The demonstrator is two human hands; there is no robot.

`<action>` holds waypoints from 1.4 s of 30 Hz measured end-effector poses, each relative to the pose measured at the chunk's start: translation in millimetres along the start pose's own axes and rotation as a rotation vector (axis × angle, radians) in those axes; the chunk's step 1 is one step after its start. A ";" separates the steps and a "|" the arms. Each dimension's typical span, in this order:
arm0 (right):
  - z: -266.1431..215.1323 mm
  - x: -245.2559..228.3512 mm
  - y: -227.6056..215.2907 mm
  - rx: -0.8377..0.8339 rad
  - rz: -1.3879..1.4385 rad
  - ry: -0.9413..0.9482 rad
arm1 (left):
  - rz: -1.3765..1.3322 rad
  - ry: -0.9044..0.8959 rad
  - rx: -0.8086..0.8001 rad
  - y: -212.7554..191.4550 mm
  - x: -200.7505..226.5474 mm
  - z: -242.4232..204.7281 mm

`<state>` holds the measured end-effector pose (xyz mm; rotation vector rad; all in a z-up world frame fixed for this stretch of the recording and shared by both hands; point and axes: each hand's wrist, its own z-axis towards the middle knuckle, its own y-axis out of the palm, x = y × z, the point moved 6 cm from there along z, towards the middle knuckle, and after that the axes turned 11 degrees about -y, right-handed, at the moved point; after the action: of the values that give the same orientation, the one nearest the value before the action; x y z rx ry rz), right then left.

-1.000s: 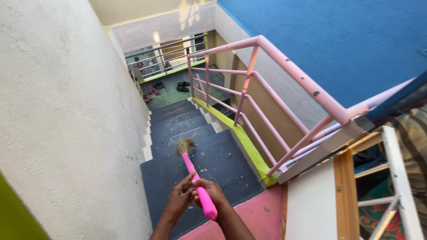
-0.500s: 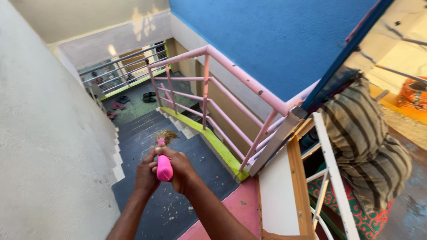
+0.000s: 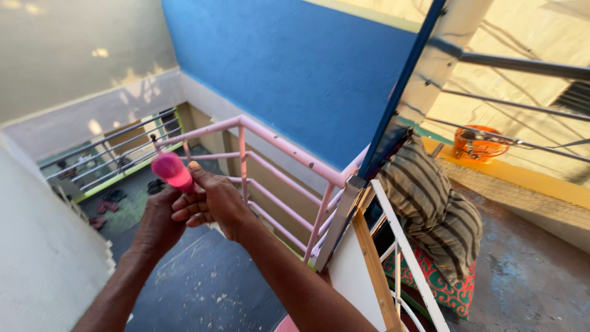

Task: The person sweeps a staircase using a pink-handled broom. They move from the top landing down the steps, sweeping debris downward in a consistent motion.

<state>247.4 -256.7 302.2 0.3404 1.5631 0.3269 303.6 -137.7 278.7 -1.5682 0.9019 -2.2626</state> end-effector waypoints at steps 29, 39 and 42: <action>17.7 -205.8 -25.9 0.314 -0.640 -0.768 | -0.022 0.071 -0.107 -13.6 179.0 107.0; 35.5 -244.9 -20.0 0.270 -0.832 -0.897 | -0.149 0.116 -0.091 -26.5 199.6 132.6; 37.4 -250.4 -18.1 0.228 -0.870 -0.916 | -0.158 0.146 -0.079 -26.2 205.0 132.6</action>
<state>288.6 -376.4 522.3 -0.0549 0.7132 -0.6233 347.3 -270.3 480.7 -1.5749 0.9456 -2.5076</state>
